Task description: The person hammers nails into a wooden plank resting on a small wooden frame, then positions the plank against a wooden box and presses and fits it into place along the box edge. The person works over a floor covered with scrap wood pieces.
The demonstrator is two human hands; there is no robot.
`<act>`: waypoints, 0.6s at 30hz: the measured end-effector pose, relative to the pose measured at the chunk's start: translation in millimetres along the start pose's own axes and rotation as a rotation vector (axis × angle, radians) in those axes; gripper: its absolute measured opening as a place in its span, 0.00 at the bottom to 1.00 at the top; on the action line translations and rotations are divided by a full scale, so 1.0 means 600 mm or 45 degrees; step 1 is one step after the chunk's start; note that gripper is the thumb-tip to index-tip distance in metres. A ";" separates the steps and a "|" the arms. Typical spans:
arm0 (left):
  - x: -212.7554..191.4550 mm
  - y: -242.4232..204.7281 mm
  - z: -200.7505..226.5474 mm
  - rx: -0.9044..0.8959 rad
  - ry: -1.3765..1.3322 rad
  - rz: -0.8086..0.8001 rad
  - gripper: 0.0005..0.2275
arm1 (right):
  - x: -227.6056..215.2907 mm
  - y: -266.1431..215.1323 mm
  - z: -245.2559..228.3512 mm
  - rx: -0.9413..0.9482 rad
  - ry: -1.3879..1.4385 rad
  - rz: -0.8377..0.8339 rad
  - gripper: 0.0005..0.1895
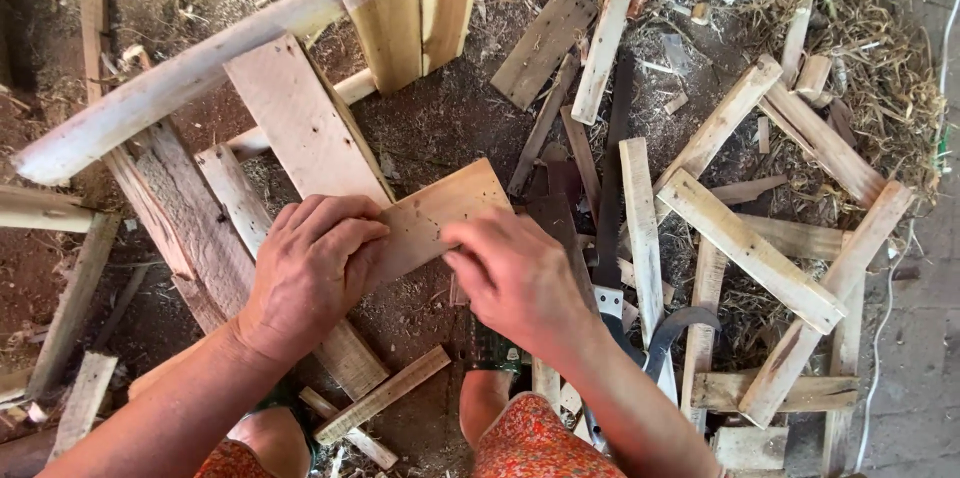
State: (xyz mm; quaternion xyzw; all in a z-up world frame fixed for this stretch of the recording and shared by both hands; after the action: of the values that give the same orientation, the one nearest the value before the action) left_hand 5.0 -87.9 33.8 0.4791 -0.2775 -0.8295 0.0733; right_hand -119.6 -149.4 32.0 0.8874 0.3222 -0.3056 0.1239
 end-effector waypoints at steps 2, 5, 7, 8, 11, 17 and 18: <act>-0.006 0.003 -0.002 -0.039 -0.006 0.022 0.02 | 0.014 0.020 -0.050 -0.204 -0.180 -0.012 0.06; -0.011 0.009 0.000 -0.020 -0.042 0.015 0.03 | 0.052 0.034 -0.075 -0.305 -0.293 0.039 0.05; -0.014 0.012 -0.001 -0.018 -0.058 0.031 0.04 | 0.058 0.043 -0.080 -0.240 -0.303 -0.005 0.04; -0.016 0.013 0.000 -0.011 -0.077 0.047 0.05 | 0.063 0.049 -0.078 -0.173 -0.316 -0.045 0.03; -0.021 0.019 0.002 -0.024 -0.103 0.054 0.04 | 0.083 0.052 -0.053 -0.074 -0.405 -0.079 0.03; -0.011 -0.002 -0.016 -0.105 -0.182 0.021 0.02 | 0.084 0.045 -0.068 -0.172 -0.450 -0.058 0.06; -0.009 -0.005 -0.017 -0.099 -0.196 0.027 0.02 | 0.084 0.046 -0.066 -0.163 -0.464 -0.055 0.06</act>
State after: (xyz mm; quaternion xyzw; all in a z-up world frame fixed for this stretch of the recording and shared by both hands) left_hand 16.8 -86.9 32.4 0.4076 -0.2548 -0.8733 0.0790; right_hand -52.9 -128.9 32.6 0.8006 0.3324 -0.4425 0.2297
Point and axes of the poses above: each hand's wrist, its own y-axis towards the middle knuckle, its own x-axis out of the palm, z = x × y, the point moved 10 cm from there along y, towards the middle knuckle, and after that the axes turned 11 degrees about x, right-handed, at the moved point
